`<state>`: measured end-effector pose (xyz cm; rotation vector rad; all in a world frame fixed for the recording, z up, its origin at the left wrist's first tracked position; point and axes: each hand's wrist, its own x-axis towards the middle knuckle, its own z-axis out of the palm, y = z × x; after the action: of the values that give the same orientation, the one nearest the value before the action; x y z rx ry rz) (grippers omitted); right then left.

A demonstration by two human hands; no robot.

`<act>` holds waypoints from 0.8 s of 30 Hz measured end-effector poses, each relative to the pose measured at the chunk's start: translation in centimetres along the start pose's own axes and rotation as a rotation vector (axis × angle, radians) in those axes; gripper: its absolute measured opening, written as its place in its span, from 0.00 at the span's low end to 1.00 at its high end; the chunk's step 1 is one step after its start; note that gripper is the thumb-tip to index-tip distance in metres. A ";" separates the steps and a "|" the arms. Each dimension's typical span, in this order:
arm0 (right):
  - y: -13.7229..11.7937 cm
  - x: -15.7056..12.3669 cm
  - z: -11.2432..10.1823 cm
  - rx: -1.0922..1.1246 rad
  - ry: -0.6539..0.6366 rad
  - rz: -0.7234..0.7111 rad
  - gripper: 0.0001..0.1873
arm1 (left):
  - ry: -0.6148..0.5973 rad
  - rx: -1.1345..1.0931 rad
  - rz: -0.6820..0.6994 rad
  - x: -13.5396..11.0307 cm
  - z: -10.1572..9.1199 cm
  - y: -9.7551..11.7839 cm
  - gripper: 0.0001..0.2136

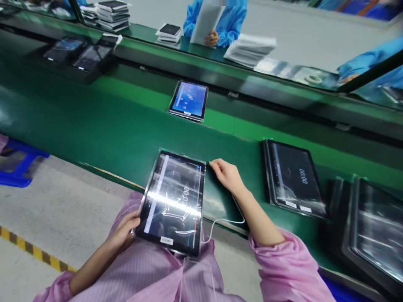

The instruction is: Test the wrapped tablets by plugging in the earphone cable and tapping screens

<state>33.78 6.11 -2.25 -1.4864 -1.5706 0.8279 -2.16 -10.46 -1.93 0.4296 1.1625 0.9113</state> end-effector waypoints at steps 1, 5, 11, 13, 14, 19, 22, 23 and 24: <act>-0.3 0.8 0.2 0.073 0.043 0.043 0.23 | 0.003 -0.007 0.021 0.1 -0.1 -0.1 0.16; -2.2 5.4 2.2 0.425 0.071 0.273 0.18 | 0.077 -0.143 0.083 1.3 -1.0 0.7 0.18; -5.8 15.3 6.9 0.847 -0.001 0.576 0.16 | 0.207 -0.234 0.199 3.8 -3.2 6.0 0.16; -6.3 18.0 7.7 0.922 0.058 0.642 0.14 | 0.264 -0.242 0.285 4.8 -3.6 7.8 0.14; -6.4 19.2 7.9 0.948 0.096 0.669 0.14 | 0.295 -0.252 0.318 5.3 -3.7 8.5 0.13; -6.6 23.9 7.7 1.024 0.305 0.761 0.17 | 0.387 -0.319 0.376 7.9 -3.7 11.3 0.12; -6.6 25.8 7.5 1.040 0.438 0.774 0.18 | 0.344 -0.293 0.365 9.1 -3.1 12.8 0.15; -6.5 26.1 7.6 1.040 0.480 0.774 0.19 | 0.316 -0.279 0.360 9.5 -2.8 13.3 0.15; -6.4 26.2 7.8 1.039 0.517 0.773 0.19 | 0.288 -0.267 0.357 10.0 -2.4 13.8 0.15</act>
<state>24.28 32.09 2.77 -1.2829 -0.0341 1.2671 -8.65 5.22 1.09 0.2978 1.2216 1.4579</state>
